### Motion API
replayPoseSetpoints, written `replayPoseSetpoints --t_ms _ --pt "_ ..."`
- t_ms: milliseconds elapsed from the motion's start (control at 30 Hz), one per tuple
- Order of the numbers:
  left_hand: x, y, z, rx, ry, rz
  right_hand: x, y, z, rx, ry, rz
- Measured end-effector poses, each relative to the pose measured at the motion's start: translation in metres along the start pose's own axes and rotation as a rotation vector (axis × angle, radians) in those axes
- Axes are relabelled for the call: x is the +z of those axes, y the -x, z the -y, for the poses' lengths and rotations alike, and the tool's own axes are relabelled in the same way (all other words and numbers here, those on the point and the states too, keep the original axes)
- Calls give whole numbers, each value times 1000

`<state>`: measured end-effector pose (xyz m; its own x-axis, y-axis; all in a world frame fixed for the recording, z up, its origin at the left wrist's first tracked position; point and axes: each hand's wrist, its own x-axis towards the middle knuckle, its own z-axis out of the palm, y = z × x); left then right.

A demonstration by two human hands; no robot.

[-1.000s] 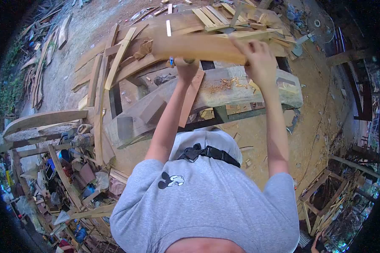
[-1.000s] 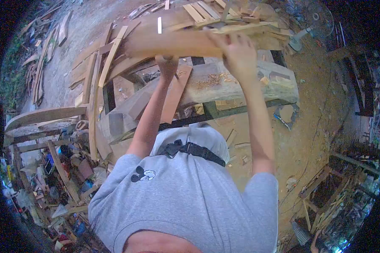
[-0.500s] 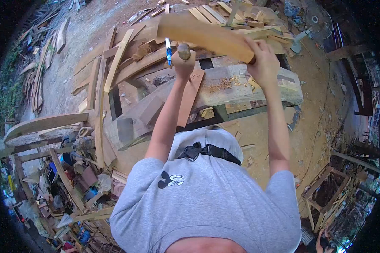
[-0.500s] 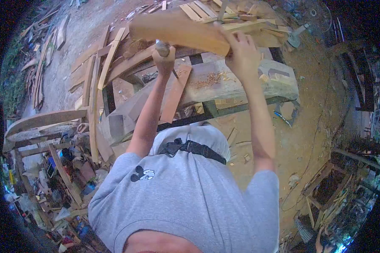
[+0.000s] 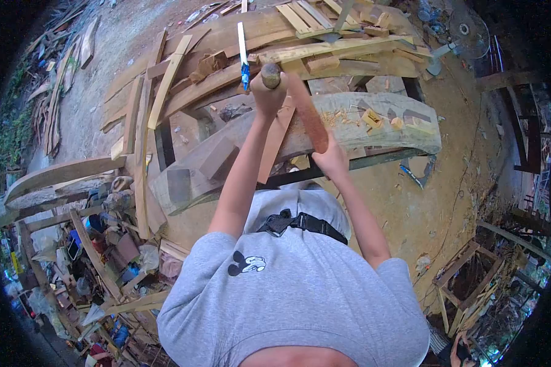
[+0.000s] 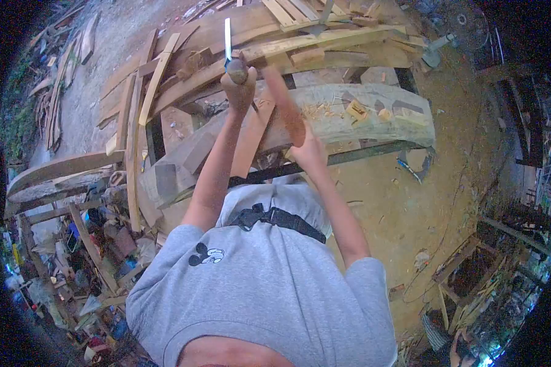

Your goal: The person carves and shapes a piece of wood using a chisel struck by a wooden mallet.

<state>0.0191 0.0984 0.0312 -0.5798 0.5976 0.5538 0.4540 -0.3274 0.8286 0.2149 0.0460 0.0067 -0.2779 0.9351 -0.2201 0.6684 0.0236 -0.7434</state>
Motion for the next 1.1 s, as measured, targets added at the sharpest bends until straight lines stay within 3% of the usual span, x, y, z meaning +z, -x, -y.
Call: replayPoseSetpoints --t_ms 67,300,367,400,567,633,800,1100 --pt "-6 -1 15 -8 -16 13 13 2 -5 204 255 131" --pt "-10 -10 38 20 115 19 22 -5 -30 170 349 126" --pt "-17 -15 44 -335 464 -15 22 -5 -30 136 316 106" --pt "-20 -18 42 -391 554 20 23 -5 -30 140 312 107" --pt "-28 -27 40 -420 538 -16 25 -5 -32 162 336 119" --pt "-36 -32 52 -473 754 -39 23 -4 -30 162 328 120" --pt "-48 -36 69 -548 738 -123 23 -3 -29 167 301 116" --pt "-49 -36 70 -548 717 -98 20 -7 -28 175 404 178"
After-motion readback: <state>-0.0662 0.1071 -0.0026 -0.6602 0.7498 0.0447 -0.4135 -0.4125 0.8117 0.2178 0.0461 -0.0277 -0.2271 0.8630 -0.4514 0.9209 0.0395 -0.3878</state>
